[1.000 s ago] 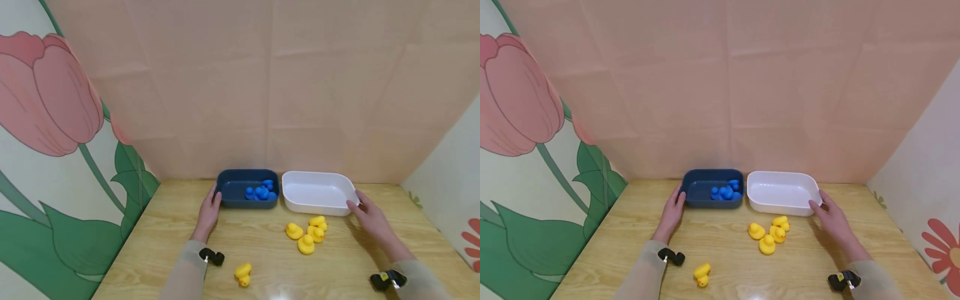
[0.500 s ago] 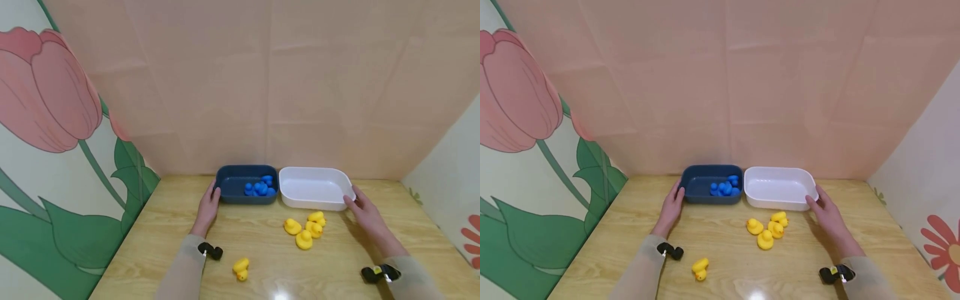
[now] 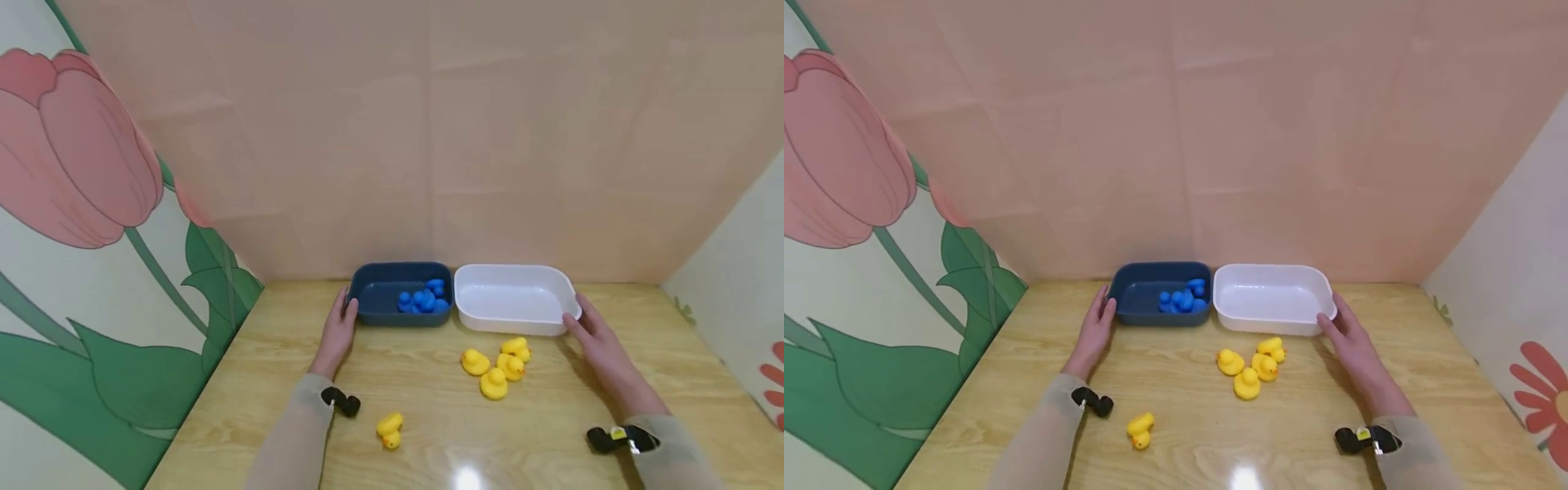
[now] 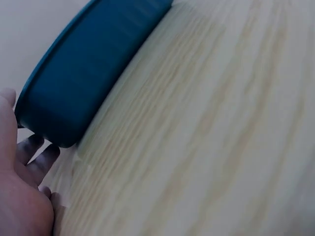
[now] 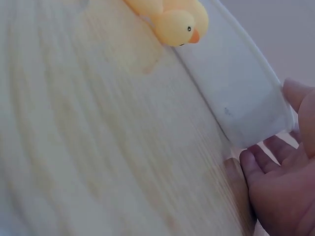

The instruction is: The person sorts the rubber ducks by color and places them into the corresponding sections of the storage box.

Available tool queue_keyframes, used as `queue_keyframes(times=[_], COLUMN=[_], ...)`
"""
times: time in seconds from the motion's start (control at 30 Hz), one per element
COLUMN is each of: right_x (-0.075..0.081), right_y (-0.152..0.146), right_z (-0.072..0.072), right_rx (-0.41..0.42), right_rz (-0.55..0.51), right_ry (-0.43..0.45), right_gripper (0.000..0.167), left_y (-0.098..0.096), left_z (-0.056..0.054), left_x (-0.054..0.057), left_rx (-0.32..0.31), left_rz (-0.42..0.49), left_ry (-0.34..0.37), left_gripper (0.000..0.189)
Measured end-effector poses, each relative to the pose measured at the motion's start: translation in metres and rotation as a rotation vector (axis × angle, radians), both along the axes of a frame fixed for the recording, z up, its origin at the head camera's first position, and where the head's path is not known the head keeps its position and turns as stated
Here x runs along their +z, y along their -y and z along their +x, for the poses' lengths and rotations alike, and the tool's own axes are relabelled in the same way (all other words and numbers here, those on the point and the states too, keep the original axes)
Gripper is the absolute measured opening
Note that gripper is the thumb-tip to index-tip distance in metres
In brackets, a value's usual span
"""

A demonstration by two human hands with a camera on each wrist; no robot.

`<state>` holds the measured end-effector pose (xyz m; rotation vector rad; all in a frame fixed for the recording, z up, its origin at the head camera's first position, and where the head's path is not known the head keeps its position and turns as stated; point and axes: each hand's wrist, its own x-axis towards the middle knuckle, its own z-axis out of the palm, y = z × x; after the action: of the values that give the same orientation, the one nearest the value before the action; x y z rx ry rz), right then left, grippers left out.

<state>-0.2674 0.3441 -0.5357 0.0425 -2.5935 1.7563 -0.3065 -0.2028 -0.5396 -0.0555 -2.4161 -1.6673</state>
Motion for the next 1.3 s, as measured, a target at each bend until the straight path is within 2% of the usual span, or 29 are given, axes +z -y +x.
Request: queue_keyframes(times=[0.23, 0.43, 0.6, 0.77, 0.93, 1.1, 1.3], right_x=[0.002, 0.002, 0.003, 0.001, -0.001, 0.000, -0.001], right_y=[0.000, 0.005, 0.011, 0.015, 0.016, 0.016, 0.018], right_z=[-0.001, 0.004, 0.004, 0.005, 0.005, 0.005, 0.007], right_rx=[0.002, -0.010, -0.011, -0.009, -0.007, -0.007, -0.014], right_rz=[-0.012, -0.035, -0.041, -0.040, -0.028, -0.035, -0.029], right_ry=[0.012, -0.003, -0.007, -0.022, -0.025, -0.028, -0.012], right_gripper=[0.089, 0.089, 0.090, 0.088, 0.087, 0.086, 0.086], left_y=[0.003, 0.013, 0.026, 0.033, 0.033, 0.031, 0.032], left_z=[0.002, 0.017, 0.031, 0.050, 0.073, 0.091, 0.113], left_x=[0.010, 0.031, 0.041, 0.046, 0.050, 0.050, 0.045], left_rx=[0.005, 0.041, 0.044, -0.025, -0.118, -0.199, -0.277], left_rz=[-0.009, -0.081, -0.161, -0.219, -0.271, -0.361, -0.430], left_ry=[0.009, 0.037, 0.019, -0.025, -0.032, -0.049, 0.006], left_gripper=[0.073, 0.073, 0.072, 0.068, 0.069, 0.069, 0.071])
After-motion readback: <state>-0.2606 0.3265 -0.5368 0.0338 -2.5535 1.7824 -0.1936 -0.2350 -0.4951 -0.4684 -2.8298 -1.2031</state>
